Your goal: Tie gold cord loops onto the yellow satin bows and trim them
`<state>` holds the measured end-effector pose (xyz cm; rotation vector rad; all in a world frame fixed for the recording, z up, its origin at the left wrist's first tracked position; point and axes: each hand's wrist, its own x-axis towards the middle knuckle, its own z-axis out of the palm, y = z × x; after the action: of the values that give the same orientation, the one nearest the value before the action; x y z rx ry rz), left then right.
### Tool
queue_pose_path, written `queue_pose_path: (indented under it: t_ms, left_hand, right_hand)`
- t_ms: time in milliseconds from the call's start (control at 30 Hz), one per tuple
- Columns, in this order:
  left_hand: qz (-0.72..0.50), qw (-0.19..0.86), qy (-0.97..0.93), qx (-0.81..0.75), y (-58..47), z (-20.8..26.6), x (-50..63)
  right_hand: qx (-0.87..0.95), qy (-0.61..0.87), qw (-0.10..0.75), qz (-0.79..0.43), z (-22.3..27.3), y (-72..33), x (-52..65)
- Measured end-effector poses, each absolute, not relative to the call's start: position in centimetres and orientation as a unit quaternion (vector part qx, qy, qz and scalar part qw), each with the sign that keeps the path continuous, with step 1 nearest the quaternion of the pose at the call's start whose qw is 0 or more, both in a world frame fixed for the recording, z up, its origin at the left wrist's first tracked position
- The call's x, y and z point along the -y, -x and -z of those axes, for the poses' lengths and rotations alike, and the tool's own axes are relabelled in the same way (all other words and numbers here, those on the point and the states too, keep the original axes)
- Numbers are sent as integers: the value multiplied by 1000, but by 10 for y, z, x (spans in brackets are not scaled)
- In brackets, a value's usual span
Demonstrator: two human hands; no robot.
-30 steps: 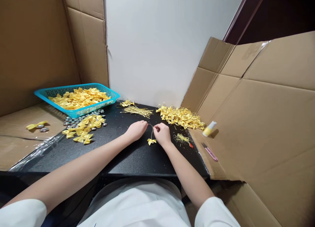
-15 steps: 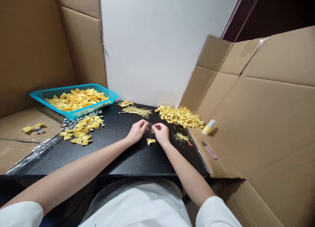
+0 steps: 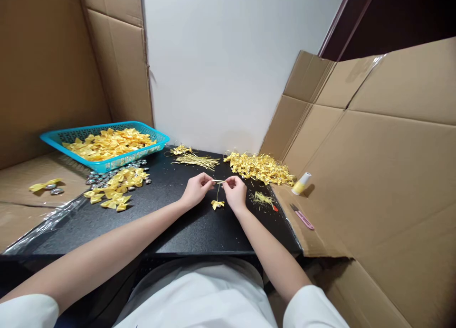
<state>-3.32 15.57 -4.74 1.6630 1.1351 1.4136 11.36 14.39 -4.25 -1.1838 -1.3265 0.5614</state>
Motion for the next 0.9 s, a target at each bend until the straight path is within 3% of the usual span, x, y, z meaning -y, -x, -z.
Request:
queue_pose_path:
  t_ms: [200,333,600,800,900]
  left_hand:
    - [-608,474,-513,-377,28,49,-160]
    - [-609,490,-524,-338,26,47,-155]
    - [-607,344,-634,-334,29,41,-151]
    - [-516,85,-731,-439,38,36,-152]
    - [-472,51,-732,-488,41,35,-155]
  right_hand:
    - [511,457,649,-330,46,-109,-146]
    - [498,413,665,-374,51,-105,-148]
    - [506,404,666,-371,48,-106,-147]
    - [577,441,643,-243,39,-108,-136]
    - [590,462,632,-198,37,-108,-133]
